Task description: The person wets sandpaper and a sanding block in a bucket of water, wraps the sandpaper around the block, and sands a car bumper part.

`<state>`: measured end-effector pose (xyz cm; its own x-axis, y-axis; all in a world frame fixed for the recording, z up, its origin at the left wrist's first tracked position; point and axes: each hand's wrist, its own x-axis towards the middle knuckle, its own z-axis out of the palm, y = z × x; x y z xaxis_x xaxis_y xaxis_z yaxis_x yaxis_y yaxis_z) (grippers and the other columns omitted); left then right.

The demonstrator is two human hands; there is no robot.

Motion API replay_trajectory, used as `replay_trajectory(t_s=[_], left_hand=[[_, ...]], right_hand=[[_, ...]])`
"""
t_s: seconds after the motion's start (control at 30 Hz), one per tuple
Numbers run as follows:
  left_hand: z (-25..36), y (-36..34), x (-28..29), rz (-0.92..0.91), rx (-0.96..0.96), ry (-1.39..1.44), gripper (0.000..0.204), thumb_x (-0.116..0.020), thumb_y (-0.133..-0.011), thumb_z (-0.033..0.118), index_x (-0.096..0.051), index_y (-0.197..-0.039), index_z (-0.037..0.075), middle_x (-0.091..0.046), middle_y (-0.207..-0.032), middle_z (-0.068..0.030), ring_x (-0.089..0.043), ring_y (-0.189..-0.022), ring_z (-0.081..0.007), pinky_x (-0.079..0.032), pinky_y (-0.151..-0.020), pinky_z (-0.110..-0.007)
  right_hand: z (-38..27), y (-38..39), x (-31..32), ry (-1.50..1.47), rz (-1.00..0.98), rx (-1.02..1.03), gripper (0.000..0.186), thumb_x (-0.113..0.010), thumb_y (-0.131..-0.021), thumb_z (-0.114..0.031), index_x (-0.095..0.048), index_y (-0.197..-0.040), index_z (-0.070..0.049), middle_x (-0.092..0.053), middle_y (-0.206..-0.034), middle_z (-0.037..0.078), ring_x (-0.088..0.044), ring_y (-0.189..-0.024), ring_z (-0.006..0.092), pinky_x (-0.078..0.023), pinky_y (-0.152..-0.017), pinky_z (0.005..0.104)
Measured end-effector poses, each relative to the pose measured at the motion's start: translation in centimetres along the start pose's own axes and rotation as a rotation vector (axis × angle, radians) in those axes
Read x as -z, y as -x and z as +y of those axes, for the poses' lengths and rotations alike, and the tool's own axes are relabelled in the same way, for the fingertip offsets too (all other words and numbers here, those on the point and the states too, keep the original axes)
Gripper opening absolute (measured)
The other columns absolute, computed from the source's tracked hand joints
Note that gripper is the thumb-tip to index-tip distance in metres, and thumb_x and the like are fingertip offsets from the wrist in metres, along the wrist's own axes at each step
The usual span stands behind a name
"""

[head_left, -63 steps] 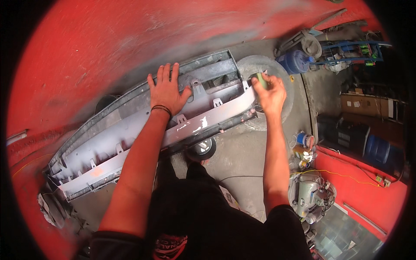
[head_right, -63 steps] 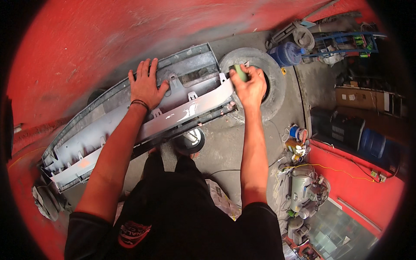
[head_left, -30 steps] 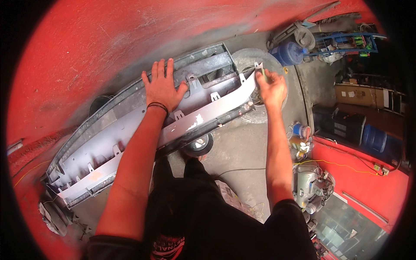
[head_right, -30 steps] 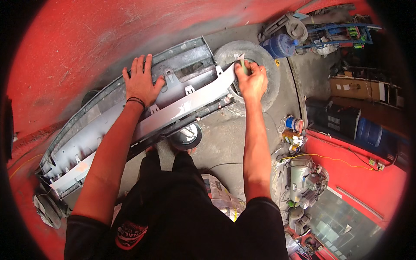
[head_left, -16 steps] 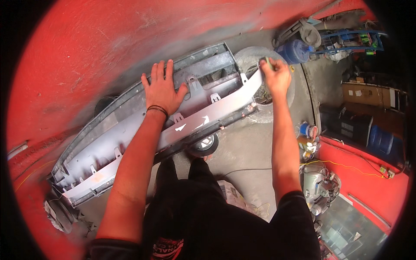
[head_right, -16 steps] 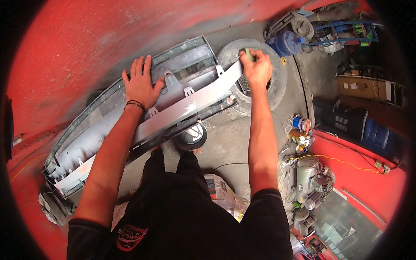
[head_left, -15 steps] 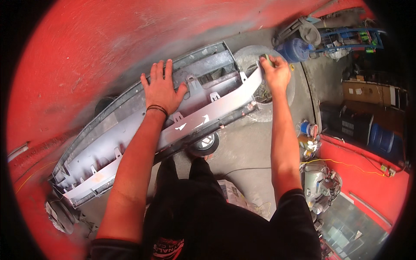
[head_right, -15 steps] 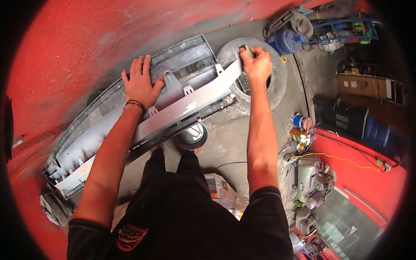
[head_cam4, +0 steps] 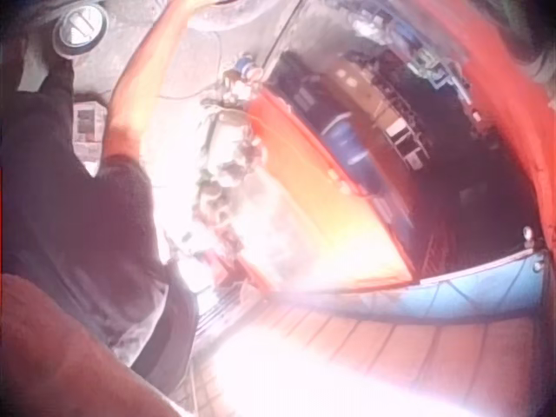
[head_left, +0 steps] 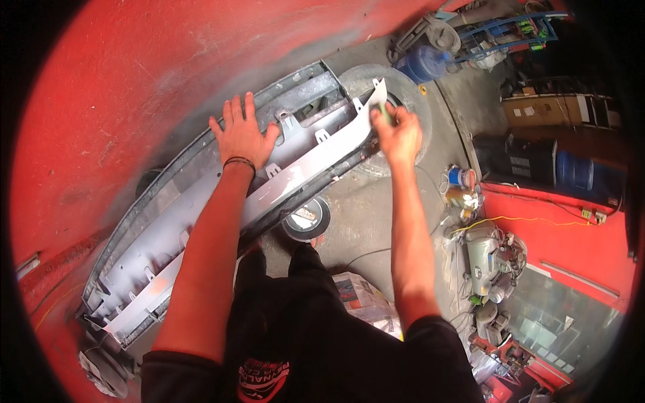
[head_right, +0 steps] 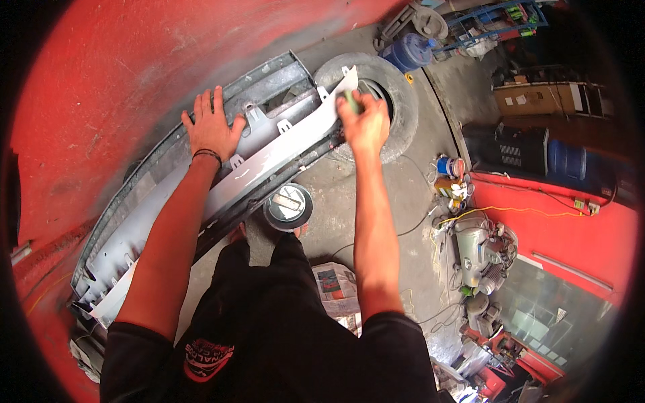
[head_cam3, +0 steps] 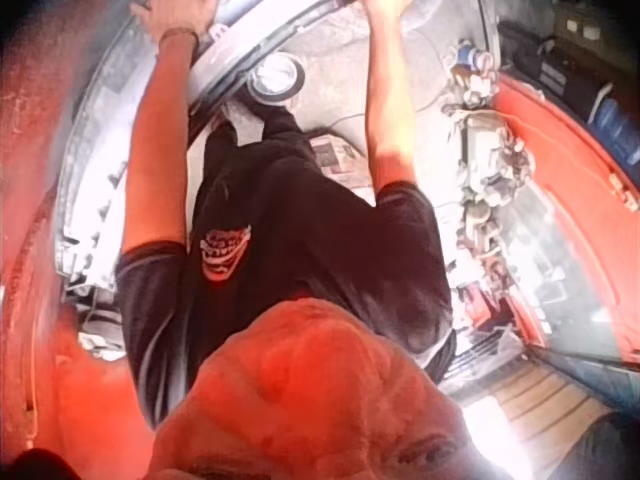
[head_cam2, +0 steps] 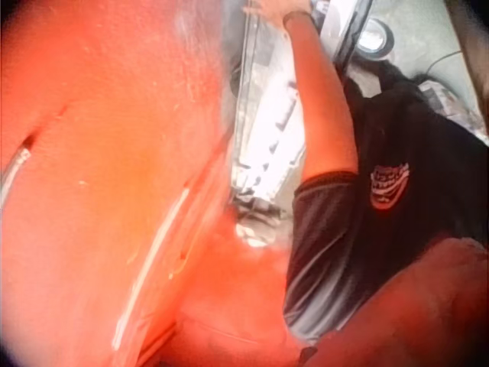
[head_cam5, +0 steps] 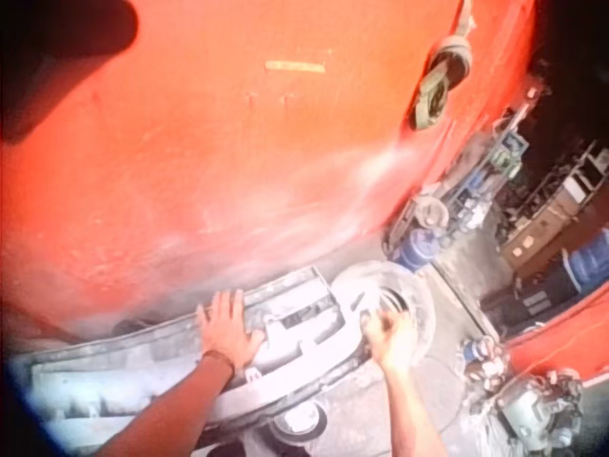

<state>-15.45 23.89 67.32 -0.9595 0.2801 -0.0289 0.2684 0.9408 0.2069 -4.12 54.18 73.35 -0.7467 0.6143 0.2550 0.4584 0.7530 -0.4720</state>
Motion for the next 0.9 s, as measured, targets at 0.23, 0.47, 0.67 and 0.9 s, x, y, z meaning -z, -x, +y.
replay_trajectory(t_s=[0.23, 0.47, 0.67, 0.9], left_hand=[[-0.2, -0.3, 0.6, -0.057, 0.017, -0.015, 0.094, -0.057, -0.103, 0.06, -0.029, -0.178, 0.011, -0.033, -0.181, -0.0178, -0.025, -0.17, -0.0368, -0.019, -0.133, -0.074], [-0.1, -0.3, -0.4, -0.023, -0.047, -0.018, 0.095, -0.053, -0.104, 0.063, -0.029, -0.178, 0.009, -0.035, -0.18, -0.0194, -0.026, -0.169, -0.0375, -0.017, -0.132, -0.074], [-0.5, 0.1, -0.4, -0.033, -0.011, -0.039, 0.093, -0.052, -0.105, 0.064, -0.028, -0.178, 0.012, -0.032, -0.182, -0.0181, -0.025, -0.171, -0.0353, -0.018, -0.132, -0.074], [-2.5, -1.8, -3.0, 0.032, -0.009, -0.147, 0.093, -0.05, -0.105, 0.068, -0.029, -0.178, 0.015, -0.035, -0.181, -0.0187, -0.029, -0.17, -0.0358, -0.02, -0.132, -0.075]], right_hand=[[-8.8, 15.0, -2.0, -0.503, 0.11, 0.017, 0.038, -0.093, -0.088, -0.024, -0.081, -0.122, -0.012, -0.071, -0.11, 0.016, -0.068, -0.102, 0.0374, -0.058, -0.089, 0.0499], [-5.8, 7.8, -0.3, -0.042, 0.16, 0.147, 0.045, -0.086, -0.095, -0.041, -0.081, -0.126, -0.009, -0.069, -0.112, 0.019, -0.069, -0.106, 0.0407, -0.057, -0.093, 0.0528], [-1.1, 4.7, 2.9, -0.96, -0.003, -0.446, 0.05, -0.082, -0.103, -0.041, -0.077, -0.131, 0.0, -0.083, -0.113, 0.017, -0.08, -0.099, 0.0291, -0.065, -0.087, 0.0432], [7.7, 14.2, 6.1, -1.838, -0.249, -0.717, 0.061, -0.059, -0.116, -0.053, -0.062, -0.152, -0.004, -0.076, -0.134, 0.019, -0.077, -0.107, 0.0281, -0.066, -0.089, 0.0425]])
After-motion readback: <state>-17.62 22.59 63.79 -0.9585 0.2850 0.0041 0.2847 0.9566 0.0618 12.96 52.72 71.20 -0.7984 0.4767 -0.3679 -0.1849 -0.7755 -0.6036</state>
